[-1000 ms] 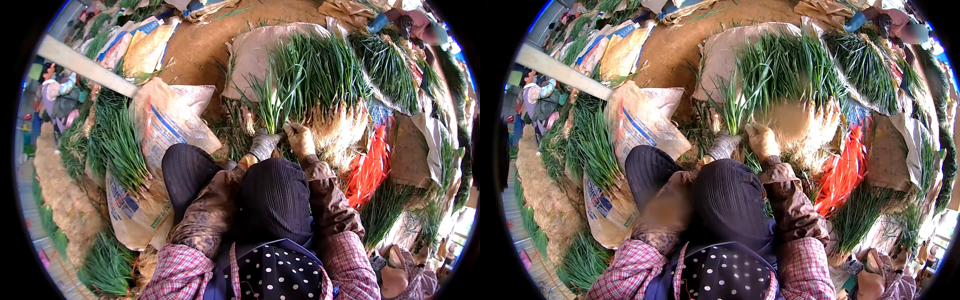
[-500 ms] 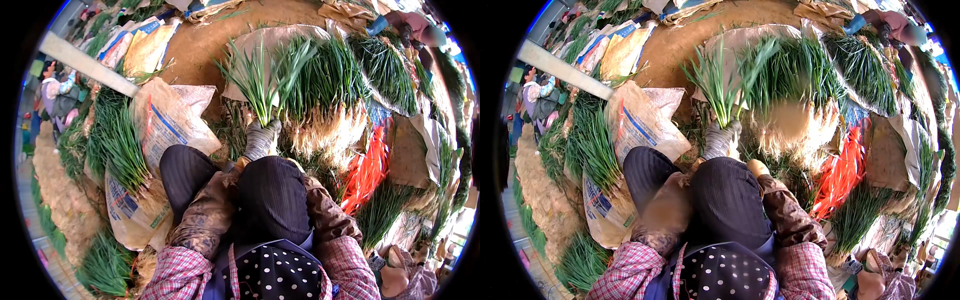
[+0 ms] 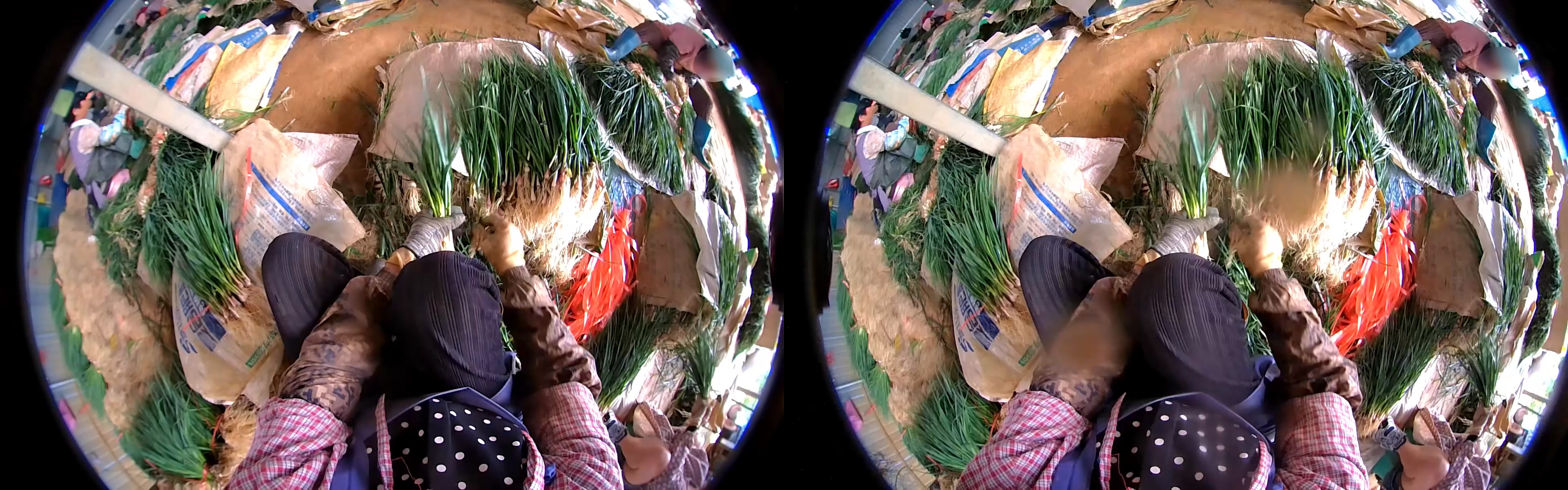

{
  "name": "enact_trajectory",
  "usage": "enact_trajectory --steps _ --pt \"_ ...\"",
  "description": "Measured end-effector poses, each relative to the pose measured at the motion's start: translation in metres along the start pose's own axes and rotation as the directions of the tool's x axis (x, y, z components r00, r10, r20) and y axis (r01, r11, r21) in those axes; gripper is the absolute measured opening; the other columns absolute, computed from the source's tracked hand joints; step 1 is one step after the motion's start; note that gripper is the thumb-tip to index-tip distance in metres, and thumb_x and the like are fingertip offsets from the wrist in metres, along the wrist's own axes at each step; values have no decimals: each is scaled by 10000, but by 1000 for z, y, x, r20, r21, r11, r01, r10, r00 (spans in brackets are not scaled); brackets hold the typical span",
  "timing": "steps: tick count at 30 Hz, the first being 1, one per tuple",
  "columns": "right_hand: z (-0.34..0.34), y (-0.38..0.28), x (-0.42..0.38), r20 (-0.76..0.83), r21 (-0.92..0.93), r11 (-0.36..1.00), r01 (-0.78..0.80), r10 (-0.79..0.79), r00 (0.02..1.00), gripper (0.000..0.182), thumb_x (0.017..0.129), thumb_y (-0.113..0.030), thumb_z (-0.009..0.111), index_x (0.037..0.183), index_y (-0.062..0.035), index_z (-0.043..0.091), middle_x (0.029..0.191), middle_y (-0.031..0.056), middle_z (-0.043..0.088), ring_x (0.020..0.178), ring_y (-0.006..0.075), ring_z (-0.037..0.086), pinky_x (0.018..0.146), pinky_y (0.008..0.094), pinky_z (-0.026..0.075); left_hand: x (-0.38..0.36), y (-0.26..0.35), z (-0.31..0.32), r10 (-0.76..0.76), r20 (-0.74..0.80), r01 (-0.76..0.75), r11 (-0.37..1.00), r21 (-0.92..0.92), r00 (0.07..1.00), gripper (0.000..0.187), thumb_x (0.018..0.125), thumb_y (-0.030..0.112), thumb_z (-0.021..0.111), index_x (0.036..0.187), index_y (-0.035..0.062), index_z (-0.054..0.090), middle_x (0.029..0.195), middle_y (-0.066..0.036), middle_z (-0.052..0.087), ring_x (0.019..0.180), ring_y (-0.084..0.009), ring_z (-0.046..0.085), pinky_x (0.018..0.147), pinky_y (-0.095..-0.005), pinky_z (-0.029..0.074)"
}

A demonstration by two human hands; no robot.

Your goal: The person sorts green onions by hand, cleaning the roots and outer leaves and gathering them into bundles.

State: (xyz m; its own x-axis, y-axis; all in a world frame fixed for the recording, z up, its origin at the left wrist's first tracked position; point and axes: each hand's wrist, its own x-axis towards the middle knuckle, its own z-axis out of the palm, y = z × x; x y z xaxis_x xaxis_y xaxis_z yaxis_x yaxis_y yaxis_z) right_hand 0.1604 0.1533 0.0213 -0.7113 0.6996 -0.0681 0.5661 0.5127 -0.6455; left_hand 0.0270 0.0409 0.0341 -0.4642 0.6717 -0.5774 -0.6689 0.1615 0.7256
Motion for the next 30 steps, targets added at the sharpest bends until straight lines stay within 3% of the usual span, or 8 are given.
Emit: enact_trajectory --steps 4,7,8,13,16,18,28,30 --pt "2 -21 -27 259 552 810 -200 62 964 194 856 -179 635 902 9 649 768 94 670 698 139 618 627 259 488 44 -41 -18 -3 -64 24 944 328 998 240 750 202 752 869 15 660 750 -73 665 637 -193 624 573 -329 492" --pt "6 -9 -9 225 392 894 -216 134 965 190 863 -174 623 897 10 655 757 91 663 662 135 591 610 261 476 29 -16 -11 7 -50 20 853 521 999 304 729 275 761 828 7 659 732 -97 665 675 -184 625 599 -332 488" --pt "10 -11 -5 119 536 822 -193 153 981 148 879 -138 611 960 -23 658 715 38 654 517 77 528 446 215 423 26 -21 -15 238 56 -228 795 562 970 330 719 305 757 822 10 650 719 -132 657 619 -201 619 572 -353 488" --pt "7 3 29 149 833 381 -401 544 826 190 881 -228 599 849 -51 658 597 26 606 435 88 504 387 248 415 43 -40 -20 85 -76 -44 903 427 993 314 721 272 759 823 1 638 711 -117 650 597 -217 613 520 -359 482" --pt "15 8 34 219 863 331 -381 435 874 318 860 -332 630 985 -40 640 737 56 658 559 142 584 502 261 489 14 -18 -10 21 -143 21 957 288 990 340 696 257 779 843 -10 630 719 -110 648 631 -217 618 535 -356 489" --pt "2 -23 28 325 727 515 -454 323 889 355 856 -280 642 1119 -46 602 1088 103 633 966 173 600 771 285 518 18 -17 -11 -34 -179 86 952 293 983 350 684 242 789 862 -10 623 729 -119 647 652 -216 625 562 -354 499" --pt "18 -12 12 33 300 952 61 -75 997 230 888 -178 613 1050 -14 610 910 54 656 799 133 588 706 264 505 10 -4 -5 -18 -154 57 965 255 988 278 707 104 765 922 17 613 797 -120 663 688 -198 631 590 -344 511" --pt "18 -23 16 139 646 754 -116 33 990 258 895 -177 603 1096 -16 595 918 47 654 803 131 588 707 260 505 5 6 -3 -38 -180 96 939 330 983 285 713 105 761 939 12 615 819 -132 665 706 -202 637 607 -348 518"
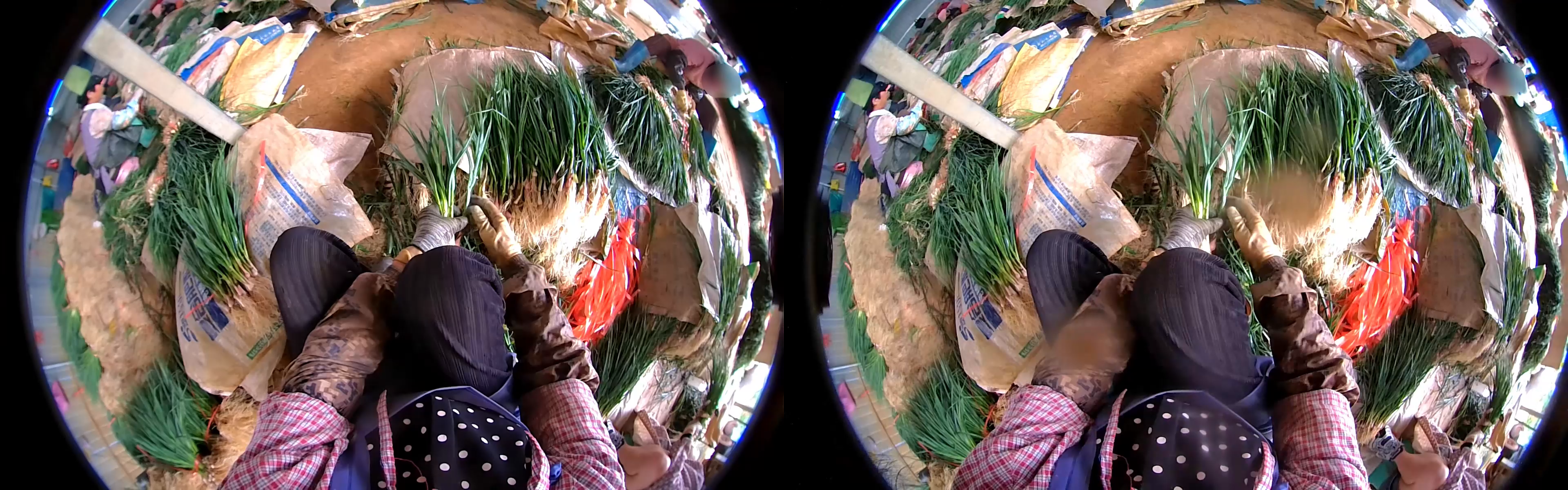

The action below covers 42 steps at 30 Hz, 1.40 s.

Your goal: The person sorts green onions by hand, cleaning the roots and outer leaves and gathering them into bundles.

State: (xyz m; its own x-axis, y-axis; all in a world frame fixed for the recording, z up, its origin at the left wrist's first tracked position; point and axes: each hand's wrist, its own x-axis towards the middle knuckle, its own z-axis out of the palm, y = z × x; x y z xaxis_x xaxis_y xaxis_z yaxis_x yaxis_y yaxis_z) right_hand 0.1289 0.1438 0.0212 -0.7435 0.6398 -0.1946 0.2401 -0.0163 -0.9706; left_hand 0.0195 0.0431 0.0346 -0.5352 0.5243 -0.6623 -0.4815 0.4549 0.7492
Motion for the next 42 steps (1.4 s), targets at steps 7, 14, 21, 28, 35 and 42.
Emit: enact_trajectory --steps 7,14,21,28,35,42 --pt "-5 7 5 143 -126 991 45 -27 989 160 862 -73 614 1018 -52 638 844 59 661 733 129 601 655 242 515 -7 15 -4 -25 -58 41 951 307 998 316 725 160 751 985 27 630 871 -168 664 766 -254 655 705 -343 532" --pt "-18 -3 15 12 -798 603 3 11 1000 134 887 -127 549 1003 -85 602 899 101 653 719 136 605 618 291 538 -16 20 -5 142 -37 -108 875 473 989 337 704 165 750 996 37 641 928 -171 660 851 -273 651 793 -358 509" --pt "14 -5 19 -115 -245 969 -20 -9 993 219 884 -247 599 971 -55 661 925 132 670 797 219 633 700 328 509 -8 21 1 11 -44 20 764 644 999 429 753 161 679 1129 -8 559 1011 -207 632 951 -305 627 835 -374 502" --pt "15 -5 -7 -51 -648 697 308 -443 895 276 921 -287 538 828 -46 634 700 89 627 544 155 545 495 307 461 56 -69 -11 222 42 -218 878 426 974 281 818 167 635 1047 16 575 843 -143 623 792 -267 629 646 -355 504" --pt "-20 46 -37 225 -847 512 -139 583 780 286 875 -294 549 970 -58 679 965 169 666 825 238 644 794 345 523 -24 21 -4 128 121 -74 925 -373 984 138 866 152 626 932 47 566 686 -66 591 510 -152 574 417 -302 471" --pt "-25 18 33 -210 -895 332 -298 276 938 361 920 -354 515 1211 -139 509 739 78 632 545 182 573 512 317 497 -19 9 -2 -127 73 140 964 -224 989 272 712 204 794 661 12 608 520 -86 555 394 -190 521 374 -330 448"
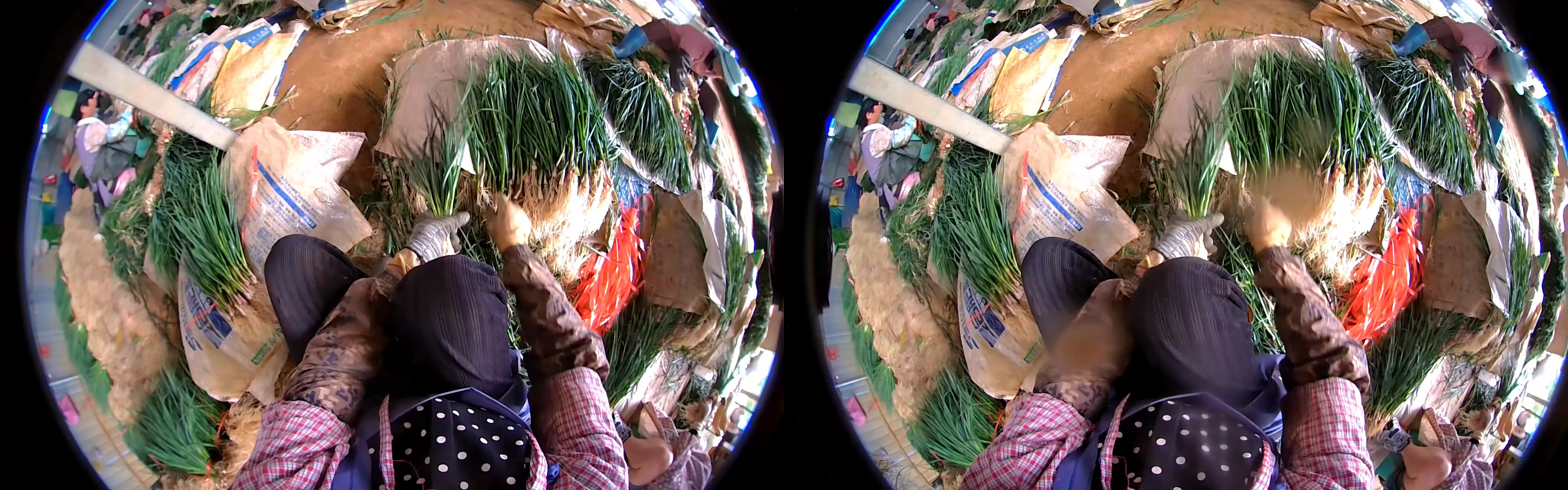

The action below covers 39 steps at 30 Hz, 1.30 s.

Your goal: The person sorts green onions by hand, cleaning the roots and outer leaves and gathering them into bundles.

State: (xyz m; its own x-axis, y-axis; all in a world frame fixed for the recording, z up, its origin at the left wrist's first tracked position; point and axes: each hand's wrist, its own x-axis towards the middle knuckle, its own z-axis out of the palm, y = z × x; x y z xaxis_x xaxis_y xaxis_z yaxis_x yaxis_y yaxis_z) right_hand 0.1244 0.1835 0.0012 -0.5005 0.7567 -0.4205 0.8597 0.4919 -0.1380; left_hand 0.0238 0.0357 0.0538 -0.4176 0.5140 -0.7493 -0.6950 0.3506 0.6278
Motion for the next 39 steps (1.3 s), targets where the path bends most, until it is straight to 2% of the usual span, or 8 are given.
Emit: enact_trajectory --steps 6,13,18,24,28,31,35,39 --pt "-53 -38 18 46 6 978 -206 206 978 167 854 -202 577 825 -83 691 860 133 687 774 247 677 646 340 546 10 -11 -4 89 43 -85 992 -98 995 214 710 161 778 741 22 618 603 -66 587 442 -166 507 399 -323 411" --pt "0 -3 -68 -197 316 800 510 -471 860 266 820 -286 661 986 -78 645 795 106 687 662 218 661 625 358 539 24 -7 8 4 -170 38 969 244 985 253 742 207 760 791 8 611 721 -92 637 627 -185 572 584 -352 491" --pt "-25 -16 -53 -5 756 625 192 -288 958 575 899 -483 512 1198 7 534 1223 215 548 1088 310 550 876 407 466 70 -39 -7 24 -99 16 922 386 995 379 717 303 763 839 -27 623 778 -170 652 725 -245 629 632 -366 497" --pt "-6 -41 -28 366 920 117 -373 78 927 252 833 -201 674 990 -6 646 946 85 688 799 205 642 717 290 501 76 -49 -9 176 -179 -108 935 338 968 391 730 292 746 903 -38 629 803 -171 662 714 -267 637 640 -375 499" --pt "56 1 -25 171 578 815 35 -163 972 145 804 -188 660 835 -50 693 827 132 686 730 206 654 704 326 537 38 -17 -8 204 -163 -127 913 388 965 322 738 234 746 872 -32 623 744 -134 651 589 -193 592 547 -348 490" --pt "61 9 -35 211 143 896 419 -442 872 252 826 -319 634 857 -73 679 806 132 677 684 249 653 654 364 542 74 -49 -18 261 -178 -232 958 170 949 252 755 175 732 875 -11 611 715 -117 645 569 -193 594 516 -334 483" --pt "-18 -38 -17 25 137 986 -99 96 995 377 864 -444 555 1028 -111 622 817 126 673 672 253 656 576 373 526 -9 1 9 -23 -134 -9 972 -236 991 145 803 119 684 889 45 594 659 -96 620 472 -203 554 432 -337 457" --pt "-8 -29 18 -198 125 989 79 -54 979 264 854 -334 579 833 -86 665 751 113 672 632 232 641 564 350 515 23 -9 -3 -15 -112 27 994 104 994 153 782 156 718 864 54 637 629 -75 603 442 -186 530 386 -344 441"
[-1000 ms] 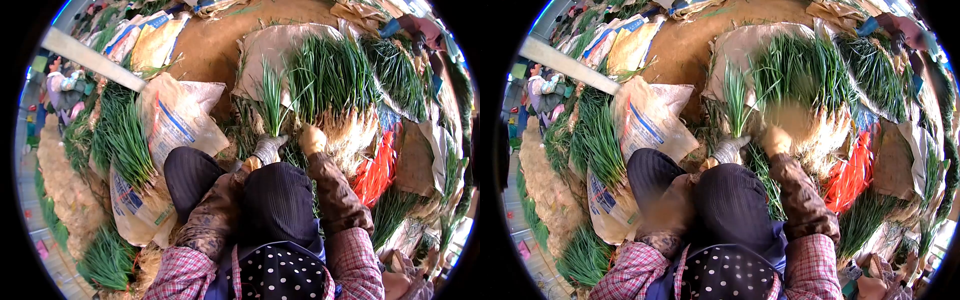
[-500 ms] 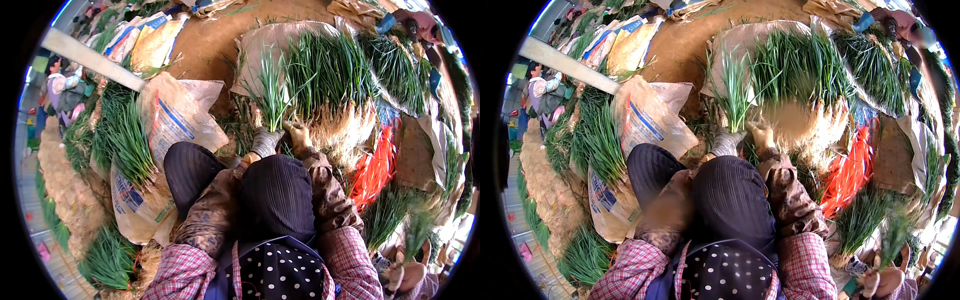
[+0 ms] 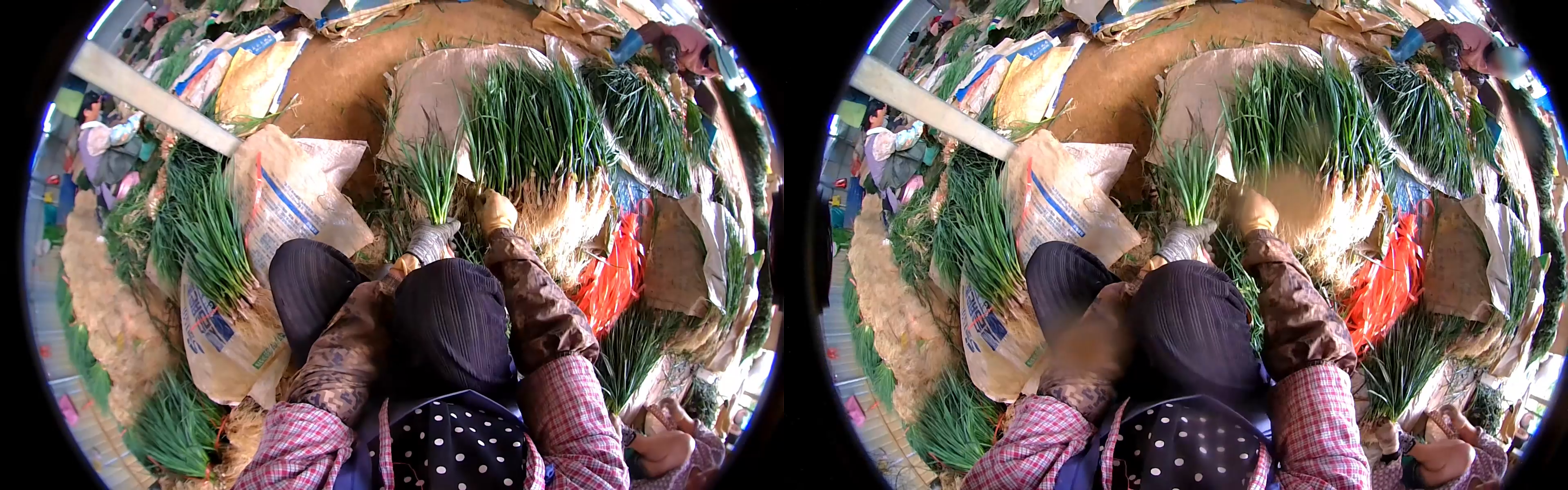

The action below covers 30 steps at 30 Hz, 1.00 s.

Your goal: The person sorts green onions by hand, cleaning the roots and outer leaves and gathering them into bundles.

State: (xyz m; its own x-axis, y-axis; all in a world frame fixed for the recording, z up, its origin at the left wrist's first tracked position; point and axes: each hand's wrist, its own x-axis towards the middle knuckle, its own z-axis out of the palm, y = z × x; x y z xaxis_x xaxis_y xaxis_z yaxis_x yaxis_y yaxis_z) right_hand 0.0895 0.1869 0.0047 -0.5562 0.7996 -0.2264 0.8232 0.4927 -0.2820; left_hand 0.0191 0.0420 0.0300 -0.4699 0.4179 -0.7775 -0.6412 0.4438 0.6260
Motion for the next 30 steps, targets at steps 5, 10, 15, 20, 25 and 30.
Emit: enact_trajectory --steps 5,10,15,20,25,30 --pt "7 10 -64 -92 187 926 329 -317 944 183 861 -257 624 870 -74 616 702 40 661 546 130 603 503 293 511 31 -12 -3 189 -17 -182 963 198 982 218 754 178 748 908 41 679 698 -81 656 512 -164 570 482 -325 457" --pt "5 26 -111 268 863 505 -30 -407 873 535 853 -457 596 1136 -4 560 912 148 667 805 217 641 731 326 519 9 -7 -5 150 166 -177 972 157 975 182 775 198 728 839 38 668 752 -60 673 621 -178 605 557 -333 477" --pt "1 9 -64 431 894 217 -392 -178 885 633 845 -498 593 1204 19 519 1010 129 647 893 213 612 797 343 496 22 -15 -3 305 198 -364 790 493 931 196 795 235 651 894 66 664 795 -96 673 696 -218 630 621 -341 480" --pt "30 -5 -48 -45 814 571 106 -121 992 239 877 -290 616 881 -53 651 739 37 664 593 101 587 519 239 496 61 -39 -20 503 507 -632 104 768 700 301 743 252 658 1008 109 649 826 -81 678 766 -264 646 757 -383 467" --pt "37 10 -74 79 258 961 101 -125 989 294 916 -326 470 891 -63 598 726 155 648 625 284 624 580 381 513 21 -3 -2 166 -67 -139 946 294 984 313 760 171 711 984 2 572 779 -141 652 729 -207 638 593 -361 504" --pt "61 36 -55 299 98 980 176 -197 934 544 863 -246 563 1342 -86 363 913 161 667 806 238 652 676 358 537 5 -2 2 78 16 -73 977 -198 997 206 833 94 646 948 -16 514 820 -150 647 659 -224 629 532 -384 520"
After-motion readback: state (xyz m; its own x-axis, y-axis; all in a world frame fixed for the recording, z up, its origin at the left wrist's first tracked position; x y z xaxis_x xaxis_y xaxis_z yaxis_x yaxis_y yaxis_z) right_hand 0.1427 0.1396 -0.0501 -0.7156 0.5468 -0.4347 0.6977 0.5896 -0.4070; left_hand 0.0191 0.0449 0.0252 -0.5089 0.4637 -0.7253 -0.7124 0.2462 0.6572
